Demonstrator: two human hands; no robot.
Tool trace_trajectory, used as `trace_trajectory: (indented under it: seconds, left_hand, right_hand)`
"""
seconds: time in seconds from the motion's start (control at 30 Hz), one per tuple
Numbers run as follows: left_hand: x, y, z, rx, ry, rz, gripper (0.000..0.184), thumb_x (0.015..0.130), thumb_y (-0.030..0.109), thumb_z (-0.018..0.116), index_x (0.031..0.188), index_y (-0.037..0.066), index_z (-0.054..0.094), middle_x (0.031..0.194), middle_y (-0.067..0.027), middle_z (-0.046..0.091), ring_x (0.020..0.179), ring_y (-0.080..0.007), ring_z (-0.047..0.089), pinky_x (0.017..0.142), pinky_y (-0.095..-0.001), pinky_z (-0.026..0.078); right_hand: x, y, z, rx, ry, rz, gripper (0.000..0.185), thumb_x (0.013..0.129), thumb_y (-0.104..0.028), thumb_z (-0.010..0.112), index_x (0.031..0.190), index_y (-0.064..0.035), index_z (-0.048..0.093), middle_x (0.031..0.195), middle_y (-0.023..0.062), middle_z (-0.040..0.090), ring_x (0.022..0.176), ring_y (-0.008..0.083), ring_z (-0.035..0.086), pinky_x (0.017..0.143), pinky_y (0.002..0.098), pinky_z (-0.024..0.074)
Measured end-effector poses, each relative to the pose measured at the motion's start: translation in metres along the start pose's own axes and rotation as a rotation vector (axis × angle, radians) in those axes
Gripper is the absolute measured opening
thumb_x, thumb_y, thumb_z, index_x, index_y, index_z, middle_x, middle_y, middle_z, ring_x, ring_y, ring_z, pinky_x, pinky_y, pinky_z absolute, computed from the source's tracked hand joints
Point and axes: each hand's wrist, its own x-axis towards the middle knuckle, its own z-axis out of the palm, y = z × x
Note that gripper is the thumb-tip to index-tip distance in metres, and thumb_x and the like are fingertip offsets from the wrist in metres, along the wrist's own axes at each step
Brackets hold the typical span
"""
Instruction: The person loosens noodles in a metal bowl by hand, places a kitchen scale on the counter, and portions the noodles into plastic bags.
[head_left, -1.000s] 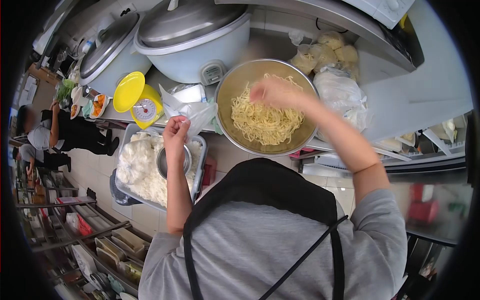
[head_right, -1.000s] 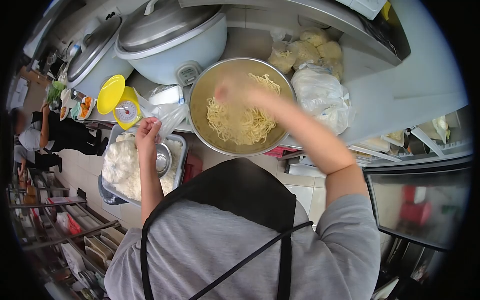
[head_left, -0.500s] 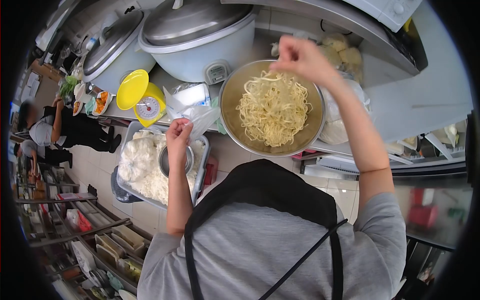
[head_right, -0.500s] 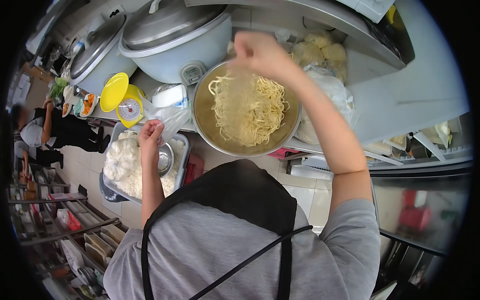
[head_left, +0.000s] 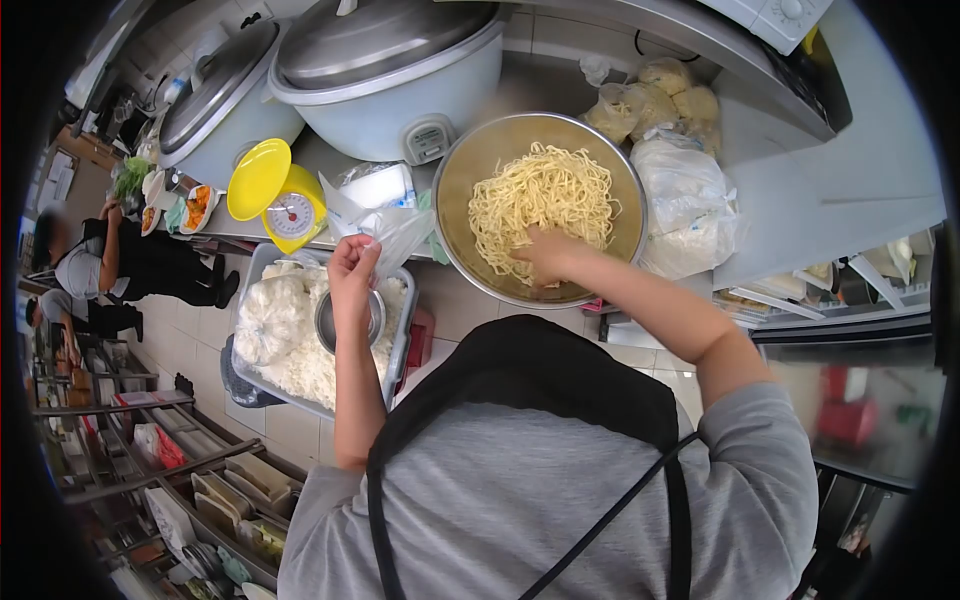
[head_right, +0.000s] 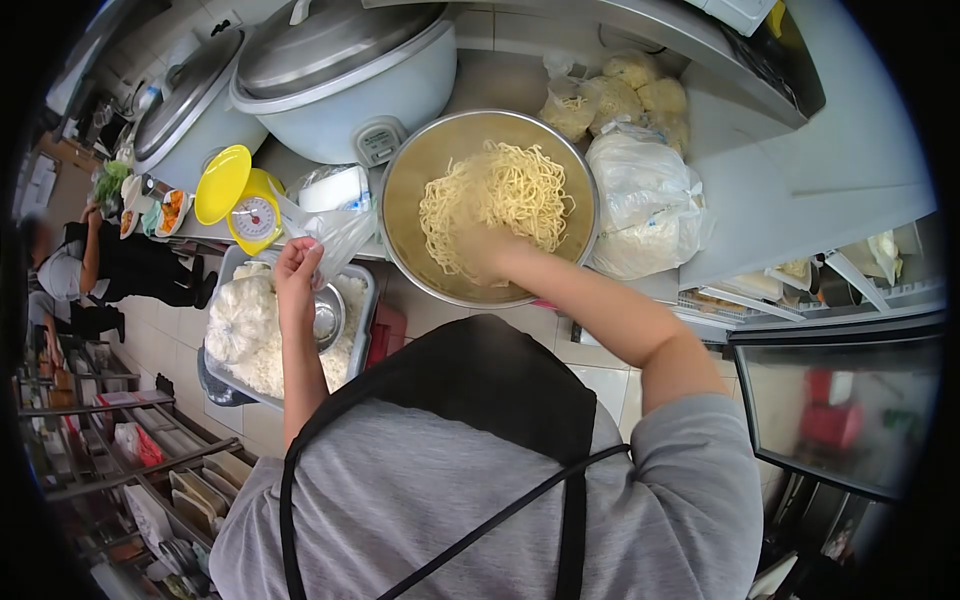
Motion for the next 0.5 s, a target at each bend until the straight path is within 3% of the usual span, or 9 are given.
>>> trace_trajectory:
  seconds: [0.1, 0.13, 0.27, 0.4, 0.5]
  left_hand:
    - [0.001, 0.001, 0.0, -0.017, 0.021, 0.005, 0.008, 0.079, 0.006, 0.059, 0.085, 0.006, 0.054, 0.06, 0.0079, 0.043, 0.046, 0.0, 0.034, 0.041, -0.017, 0.023]
    - [-0.001, 0.002, 0.0, -0.019, 0.033, -0.008, 0.008, 0.079, 0.006, 0.059, 0.085, 0.006, 0.054, 0.059, 0.0079, 0.043, 0.046, 0.0, 0.034, 0.041, -0.0171, 0.023]
    - [-0.005, 0.005, -0.003, -0.016, 0.044, -0.021, 0.008, 0.08, 0.007, 0.058, 0.085, 0.006, 0.053, 0.06, 0.0078, 0.044, 0.047, 0.0001, 0.034, 0.041, -0.0172, 0.023]
    - [-0.003, 0.002, -0.015, -0.009, 0.049, 0.005, 0.008, 0.08, 0.008, 0.059, 0.086, 0.006, 0.053, 0.061, 0.0076, 0.044, 0.047, 0.0, 0.035, 0.041, -0.0166, 0.023]
    - [-0.003, 0.004, -0.014, 0.021, 0.059, -0.004, 0.008, 0.08, 0.007, 0.058, 0.086, 0.006, 0.053, 0.061, 0.0076, 0.042, 0.047, 0.0, 0.034, 0.042, -0.0165, 0.023]
  right_hand:
    - [0.064, 0.041, 0.062, 0.029, 0.202, 0.115, 0.051, 0.065, -0.01, 0.065, 0.113, -0.0241, 0.055, 0.121, 0.0142, 0.036, 0.101, 0.0375, 0.047, 0.083, 0.0428, 0.0434]
    - [0.05, 0.038, 0.047, 0.061, 0.301, -0.014, 0.055, 0.063, -0.006, 0.063, 0.114, -0.0238, 0.052, 0.107, 0.0139, 0.043, 0.095, 0.0342, 0.051, 0.083, 0.0427, 0.0433]
    - [0.036, 0.051, 0.007, 0.165, 0.256, -0.089, 0.049, 0.066, -0.009, 0.066, 0.112, -0.0197, 0.053, 0.105, 0.0159, 0.048, 0.094, 0.0319, 0.053, 0.082, 0.0403, 0.0436]
    - [0.012, 0.06, -0.047, 0.165, 0.684, -0.28, 0.044, 0.071, -0.032, 0.068, 0.108, -0.0116, 0.055, 0.098, 0.0196, 0.059, 0.09, 0.0287, 0.058, 0.077, 0.0382, 0.0449]
    - [-0.031, 0.038, -0.108, 0.162, 0.605, -0.084, 0.044, 0.073, -0.037, 0.065, 0.105, -0.0088, 0.056, 0.087, 0.0185, 0.062, 0.079, 0.0294, 0.061, 0.073, 0.0388, 0.0464]
